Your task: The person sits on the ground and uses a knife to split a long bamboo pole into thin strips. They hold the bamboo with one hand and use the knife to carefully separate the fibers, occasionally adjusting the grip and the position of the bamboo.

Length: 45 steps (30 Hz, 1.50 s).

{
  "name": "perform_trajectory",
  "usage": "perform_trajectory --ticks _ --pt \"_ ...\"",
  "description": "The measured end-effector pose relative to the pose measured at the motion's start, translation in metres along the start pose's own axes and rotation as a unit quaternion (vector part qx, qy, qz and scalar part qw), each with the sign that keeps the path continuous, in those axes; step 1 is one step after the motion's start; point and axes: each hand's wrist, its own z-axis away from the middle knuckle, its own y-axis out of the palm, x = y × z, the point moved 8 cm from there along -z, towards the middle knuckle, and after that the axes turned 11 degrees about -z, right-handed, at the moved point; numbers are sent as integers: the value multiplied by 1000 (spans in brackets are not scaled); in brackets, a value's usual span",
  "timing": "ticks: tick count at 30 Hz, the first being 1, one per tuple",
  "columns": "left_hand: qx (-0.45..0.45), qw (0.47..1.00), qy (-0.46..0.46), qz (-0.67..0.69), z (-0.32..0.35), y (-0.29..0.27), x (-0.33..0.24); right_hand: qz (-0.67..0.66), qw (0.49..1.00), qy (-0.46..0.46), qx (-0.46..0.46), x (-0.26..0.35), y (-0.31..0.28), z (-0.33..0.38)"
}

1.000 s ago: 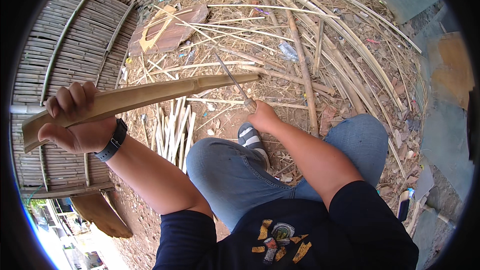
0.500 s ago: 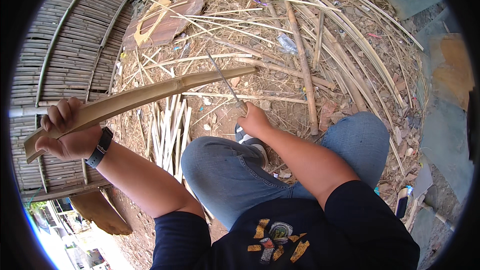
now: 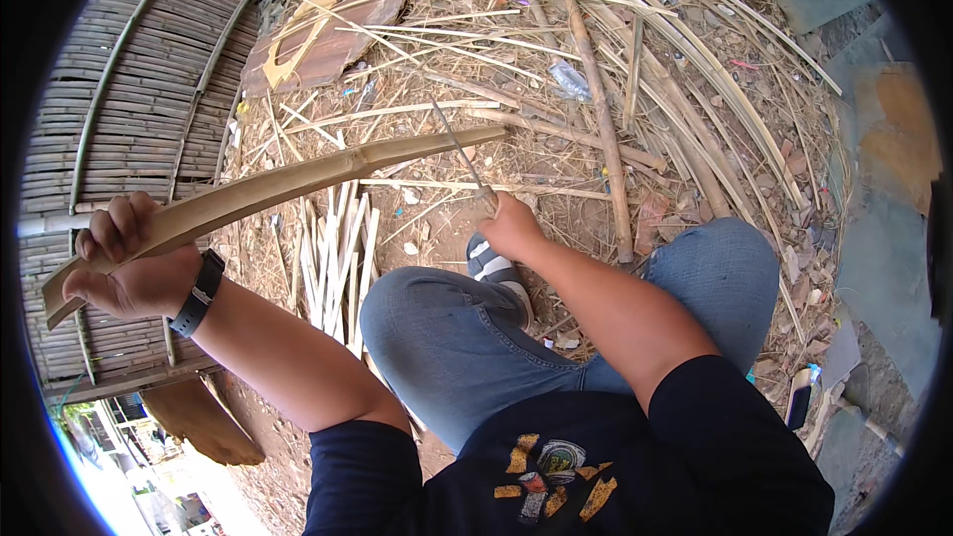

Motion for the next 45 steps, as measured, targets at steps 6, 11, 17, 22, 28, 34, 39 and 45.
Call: perform_trajectory --ticks 6,11,17,22,28,34,39,45 --pt "-9 1000 -2 -24 -3 10 0 -62 983 -125 118 129 11 43" --pt "-63 995 24 -68 4 30 -2 -49 991 -123 23 72 9 25" --pt "-28 1000 -4 -7 4 -4 -3 -56 987 -128 77 102 10 42" --pt "-26 999 9 -22 9 3 -6 -56 970 -228 67 111 22 48" --pt "3 1000 -13 10 20 -11 -20 -10 1000 -1 -5 4 2 15" --pt "1 1000 -21 -7 24 -11 -49 -23 1000 -16 -3 22 1 25" --pt "-69 996 -20 -60 11 -31 -37 -10 999 -46 -3 33 1 29" --pt "-90 995 -28 -46 7 -69 -14 -45 988 -118 85 88 15 37"
